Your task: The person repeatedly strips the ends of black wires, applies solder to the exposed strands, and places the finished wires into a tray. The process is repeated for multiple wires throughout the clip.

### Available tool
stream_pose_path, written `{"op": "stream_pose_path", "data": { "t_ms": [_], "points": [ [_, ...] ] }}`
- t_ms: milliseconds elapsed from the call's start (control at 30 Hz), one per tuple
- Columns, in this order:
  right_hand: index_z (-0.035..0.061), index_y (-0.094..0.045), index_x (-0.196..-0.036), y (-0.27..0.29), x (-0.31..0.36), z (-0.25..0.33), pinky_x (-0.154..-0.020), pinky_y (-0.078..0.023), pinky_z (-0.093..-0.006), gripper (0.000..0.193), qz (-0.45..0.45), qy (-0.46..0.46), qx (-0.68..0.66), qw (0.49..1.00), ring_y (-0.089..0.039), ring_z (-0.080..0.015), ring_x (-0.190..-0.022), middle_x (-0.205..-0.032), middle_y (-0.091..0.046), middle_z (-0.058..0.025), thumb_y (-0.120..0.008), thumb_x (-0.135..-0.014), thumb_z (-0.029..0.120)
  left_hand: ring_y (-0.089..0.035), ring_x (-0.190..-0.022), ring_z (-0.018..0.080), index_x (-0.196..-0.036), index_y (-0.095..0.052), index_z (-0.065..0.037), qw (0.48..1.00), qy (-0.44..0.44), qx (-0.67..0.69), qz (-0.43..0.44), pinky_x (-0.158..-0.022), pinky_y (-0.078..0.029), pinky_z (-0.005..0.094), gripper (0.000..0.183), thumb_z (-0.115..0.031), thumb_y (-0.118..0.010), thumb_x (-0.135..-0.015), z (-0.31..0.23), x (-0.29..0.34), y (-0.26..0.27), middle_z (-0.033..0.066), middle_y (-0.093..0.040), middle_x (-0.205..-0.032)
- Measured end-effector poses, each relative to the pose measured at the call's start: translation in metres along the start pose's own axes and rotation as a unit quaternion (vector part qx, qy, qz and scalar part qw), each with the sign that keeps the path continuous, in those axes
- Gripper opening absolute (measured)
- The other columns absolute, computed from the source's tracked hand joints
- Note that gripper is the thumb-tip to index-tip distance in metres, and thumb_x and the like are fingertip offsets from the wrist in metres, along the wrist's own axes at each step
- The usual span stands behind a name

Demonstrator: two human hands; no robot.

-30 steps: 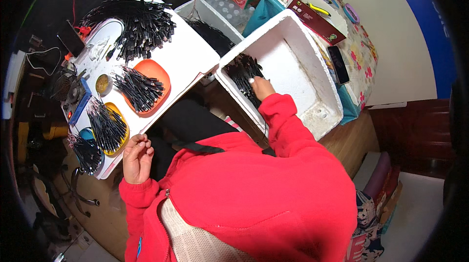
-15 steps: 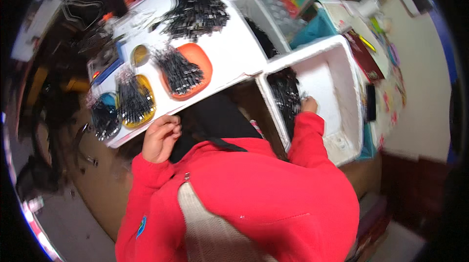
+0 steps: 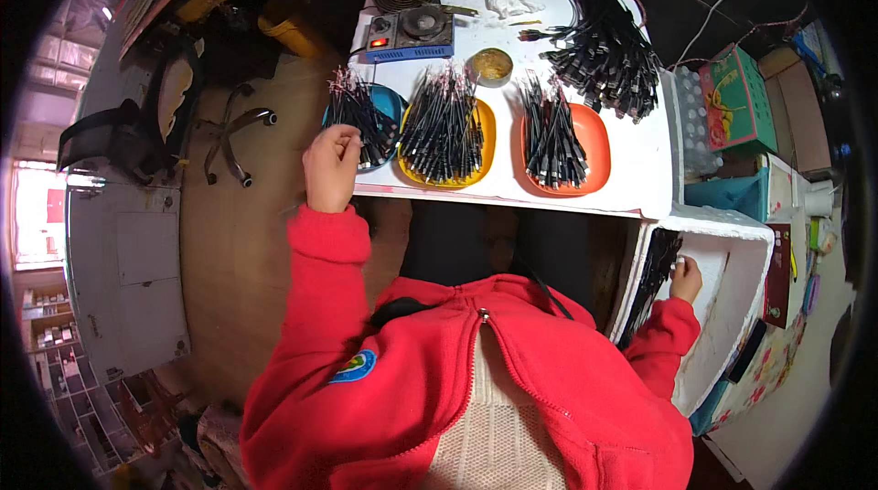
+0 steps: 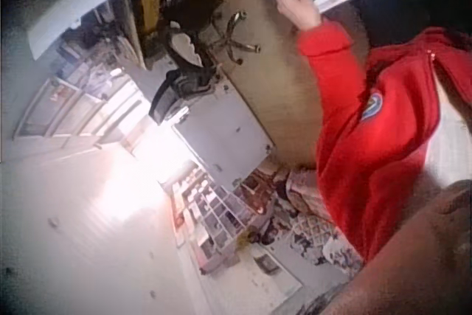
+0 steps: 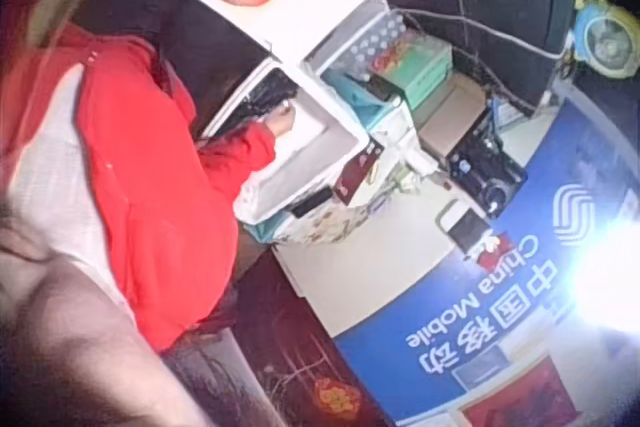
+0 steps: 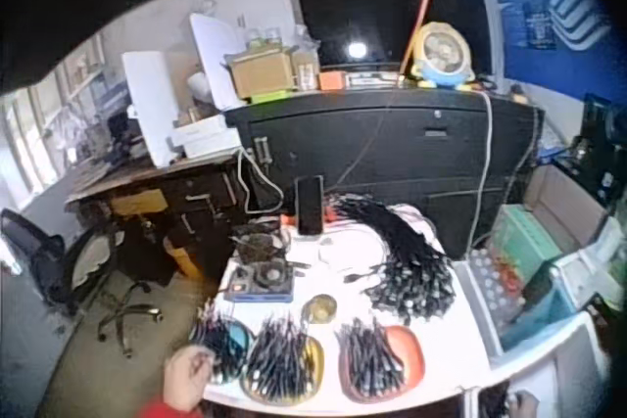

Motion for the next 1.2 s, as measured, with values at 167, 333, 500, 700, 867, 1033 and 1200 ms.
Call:
{"op": "stream_pose_path", "data": {
  "t_ms": [167, 333, 500, 700, 867, 1033, 1200],
  "points": [
    [-0.0031, -0.064, -0.098, 0.04, 0.025, 0.054, -0.054, -0.049, -0.0285, 0.018, 0.043, -0.023, -0.036, 0.998, -0.061, -0.014, -0.058, -0.073, -0.065, -0.0097, -0.054, -0.093, 0.012, -0.061, -0.077, 0.0375, -0.081, -0.061, -0.001, 0.97, -0.103, -0.212, -0.056, -0.068, -0.048, 0.0455, 0.011, -0.012, -0.062, -0.083, -0.005, -0.051, -0.006, 0.0174, -0.061, -0.083],
    [-0.0034, -0.065, -0.097, 0.047, 0.051, 0.195, -0.056, -0.047, -0.0272, 0.018, 0.082, 0.108, -0.019, 0.991, -0.061, -0.0144, -0.062, -0.073, -0.065, -0.0094, -0.054, -0.094, 0.011, -0.063, -0.082, 0.0361, -0.08, -0.067, -0.001, 0.916, -0.15, -0.369, -0.046, -0.072, -0.051, 0.0439, 0.016, -0.017, -0.069, -0.079, -0.013, -0.086, -0.052, 0.0167, -0.062, -0.09],
    [-0.0025, -0.065, -0.098, 0.02, 0.094, 0.342, -0.059, -0.047, -0.0268, 0.014, 0.179, 0.228, -0.145, 0.946, -0.058, -0.0129, -0.063, -0.072, -0.063, -0.0087, -0.057, -0.09, 0.006, -0.063, -0.082, 0.0346, -0.08, -0.07, -0.002, 0.926, -0.154, -0.342, -0.052, -0.073, -0.051, 0.0434, 0.014, -0.016, -0.071, -0.078, -0.007, -0.097, -0.06, 0.016, -0.062, -0.089],
    [0.0004, -0.066, -0.089, -0.068, 0.121, 0.469, -0.062, -0.051, -0.0374, 0.013, 0.266, 0.363, -0.168, 0.877, -0.065, -0.0312, -0.066, -0.074, -0.065, -0.0193, -0.063, -0.084, 0.012, -0.054, -0.059, 0.0244, -0.081, -0.071, -0.004, 0.984, -0.117, -0.071, -0.113, -0.058, -0.044, 0.0361, 0.012, -0.015, -0.073, -0.077, 0.002, -0.089, -0.026, 0.0101, -0.053, -0.064],
    [0.0005, -0.069, -0.081, -0.138, 0.105, 0.514, -0.071, -0.052, -0.0481, 0.026, 0.226, 0.357, -0.03, 0.906, -0.065, -0.0405, -0.075, -0.077, -0.065, -0.0237, -0.064, -0.083, 0.026, -0.058, -0.082, 0.0127, -0.095, -0.064, 0.006, 0.951, -0.199, 0.163, -0.172, -0.074, -0.05, 0.0256, 0.01, 0.001, -0.066, -0.086, -0.028, -0.067, 0.014, 0.0077, -0.06, -0.095],
    [-0.0009, -0.068, -0.083, -0.174, 0.098, 0.517, -0.076, -0.053, -0.0489, 0.032, 0.232, 0.313, 0.03, 0.92, -0.065, -0.0417, -0.083, -0.085, -0.066, -0.0256, -0.066, -0.082, 0.03, -0.049, -0.069, 0.0088, -0.102, -0.056, 0.002, 0.846, 0.009, 0.53, 0.055, -0.059, -0.042, 0.0221, 0.011, -0.004, -0.049, -0.097, -0.042, -0.03, 0.0, 0.01, -0.061, -0.092],
    [0.0003, -0.069, -0.088, -0.168, 0.098, 0.516, -0.075, -0.052, -0.0478, 0.028, 0.236, 0.311, -0.04, 0.92, -0.065, -0.0407, -0.083, -0.084, -0.067, -0.0241, -0.067, -0.082, 0.028, -0.036, -0.053, 0.0038, -0.103, -0.058, -0.002, 0.833, 0.132, 0.525, 0.113, -0.046, -0.027, 0.0166, 0.013, -0.011, -0.049, -0.099, -0.056, 0.023, -0.034, 0.0031, -0.054, -0.071]
  ]
}}
Point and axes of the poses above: each hand's wrist, its own x-axis away from the middle knuckle, its own y-axis out of the back of the hand, z = x × y, the point moved 8 cm from there along -x, towards the middle knuckle
